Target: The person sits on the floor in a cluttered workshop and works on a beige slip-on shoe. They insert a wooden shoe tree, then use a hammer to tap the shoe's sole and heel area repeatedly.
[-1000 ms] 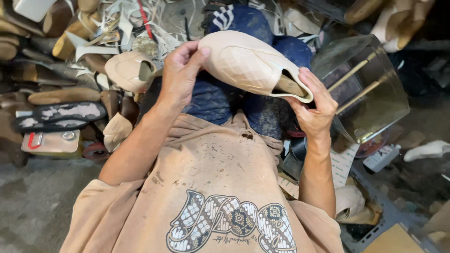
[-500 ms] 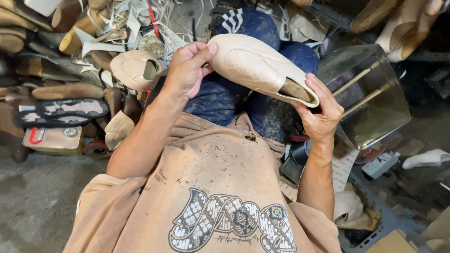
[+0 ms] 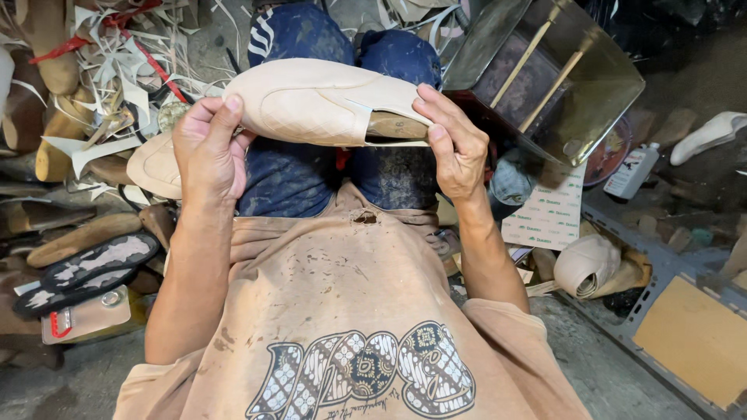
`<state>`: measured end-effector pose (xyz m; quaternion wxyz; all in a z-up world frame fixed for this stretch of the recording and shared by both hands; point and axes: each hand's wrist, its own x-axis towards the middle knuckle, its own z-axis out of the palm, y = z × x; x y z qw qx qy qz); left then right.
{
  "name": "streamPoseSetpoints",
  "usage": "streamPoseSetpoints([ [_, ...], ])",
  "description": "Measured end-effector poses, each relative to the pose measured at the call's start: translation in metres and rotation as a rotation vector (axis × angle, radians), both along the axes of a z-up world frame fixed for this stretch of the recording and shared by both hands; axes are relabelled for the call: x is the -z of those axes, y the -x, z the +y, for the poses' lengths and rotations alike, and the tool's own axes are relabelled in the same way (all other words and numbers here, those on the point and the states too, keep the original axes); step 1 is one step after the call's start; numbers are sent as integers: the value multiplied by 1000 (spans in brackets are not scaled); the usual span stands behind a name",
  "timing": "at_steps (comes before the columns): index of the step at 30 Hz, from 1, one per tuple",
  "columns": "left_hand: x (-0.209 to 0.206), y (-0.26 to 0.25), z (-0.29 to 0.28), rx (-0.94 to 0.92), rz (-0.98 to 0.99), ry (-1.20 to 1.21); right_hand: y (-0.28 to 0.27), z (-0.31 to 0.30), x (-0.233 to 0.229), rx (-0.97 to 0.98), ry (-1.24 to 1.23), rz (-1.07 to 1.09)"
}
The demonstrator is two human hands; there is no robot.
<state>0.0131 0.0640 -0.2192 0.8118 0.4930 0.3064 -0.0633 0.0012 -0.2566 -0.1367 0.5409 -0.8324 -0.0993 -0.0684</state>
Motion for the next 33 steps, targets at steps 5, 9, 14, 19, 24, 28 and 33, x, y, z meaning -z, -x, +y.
streamPoseSetpoints([
  [5, -4, -2, -3, 0, -17, -2, -3, -2, 6, -1, -65, 55],
  [9, -9, -2, -1, 24, 0, 28, -1, -12, 1, -69, -52, 75],
  [14, -1, -1, 1, 16, 1, 32, -2, -21, -12, -134, 81, -4],
  [19, -3, -4, -2, 26, -9, 36, -10, -16, -7, -152, 102, -134],
  [24, -7, -4, -4, 3, -22, 36, -11, -11, -7, -145, 91, -150],
  [28, -19, -1, -11, -27, -46, 9, -8, -7, -7, -122, 102, -163],
  [33, -19, 9, -20, -46, -146, -47, -1, -5, -8, -96, 228, -140],
])
